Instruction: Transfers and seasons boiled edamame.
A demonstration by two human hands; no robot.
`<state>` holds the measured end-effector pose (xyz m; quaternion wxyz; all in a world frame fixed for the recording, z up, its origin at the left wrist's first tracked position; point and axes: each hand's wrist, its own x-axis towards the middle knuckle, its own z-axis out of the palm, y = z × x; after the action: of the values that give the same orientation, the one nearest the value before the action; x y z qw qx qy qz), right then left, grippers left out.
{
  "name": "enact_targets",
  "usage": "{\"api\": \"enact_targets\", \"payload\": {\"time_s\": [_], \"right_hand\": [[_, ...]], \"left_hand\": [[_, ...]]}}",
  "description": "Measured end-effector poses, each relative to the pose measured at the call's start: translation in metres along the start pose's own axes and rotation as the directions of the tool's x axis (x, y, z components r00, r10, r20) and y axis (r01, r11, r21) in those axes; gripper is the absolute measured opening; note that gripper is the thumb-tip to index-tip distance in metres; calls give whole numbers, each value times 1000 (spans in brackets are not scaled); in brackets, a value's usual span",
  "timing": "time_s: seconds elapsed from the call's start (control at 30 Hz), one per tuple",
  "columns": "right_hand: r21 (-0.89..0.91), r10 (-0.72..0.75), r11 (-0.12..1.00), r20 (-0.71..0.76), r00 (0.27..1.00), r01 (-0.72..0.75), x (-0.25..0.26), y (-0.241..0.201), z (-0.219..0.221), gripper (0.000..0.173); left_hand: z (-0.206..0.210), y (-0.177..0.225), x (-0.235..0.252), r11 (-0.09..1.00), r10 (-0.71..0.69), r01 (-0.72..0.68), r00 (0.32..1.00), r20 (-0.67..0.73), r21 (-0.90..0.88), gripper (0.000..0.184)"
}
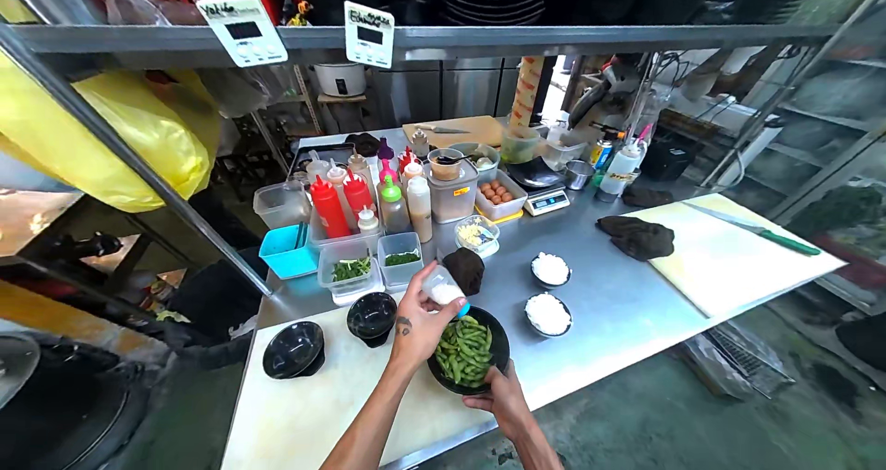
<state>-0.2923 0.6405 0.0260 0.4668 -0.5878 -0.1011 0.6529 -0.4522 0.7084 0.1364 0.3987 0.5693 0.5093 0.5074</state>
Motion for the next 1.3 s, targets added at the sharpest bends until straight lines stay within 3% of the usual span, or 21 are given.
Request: {"api": "enact_targets", "payload": {"time_s": [0.13,0.3,0.43,0.53,0.7,0.83,0.93,1.03,1.2,1.3], "right_hand": [[11,-45,999,1,999,45,-11,-4,4,57],[-6,-329,944,-38,944,329,-28,-2,19,67],[23,-141,989,-80,987,143,-27,-2,25,68],[47,-139,989,-78,987,143,-30,-6,25,70],[-35,-398,917,-40,917,397,-20,2,27,74],[0,-213,977,-50,976,213,-11,-1,26,74],[18,-163,986,-52,985,164,-15,4,25,74],[17,-145,989,-19,989,145,-17,12,24,74],[26,-99,995,20,995,98,-14,18,21,73],[22,-94,995,28,995,93,-11,18,20,72]], "left_hand": [[-10,10,-12,1000,10,-8,995,-102,16,83],[-13,47,-8,985,142,-152,981,-135,-75,85],[-13,53,-4,977,178,-190,976,-128,-94,83],[-12,46,-1,982,145,-160,978,-150,-98,82],[-14,45,-2,984,127,-145,978,-167,-101,83],[-15,53,-1,970,130,-156,980,-149,-185,84],[-16,48,3,959,93,-109,993,-73,-262,81],[-16,19,7,995,97,-96,995,27,-26,82],[-22,0,1,993,19,-14,999,36,-115,82],[-28,-12,-6,999,6,-4,998,66,-36,83]]}}
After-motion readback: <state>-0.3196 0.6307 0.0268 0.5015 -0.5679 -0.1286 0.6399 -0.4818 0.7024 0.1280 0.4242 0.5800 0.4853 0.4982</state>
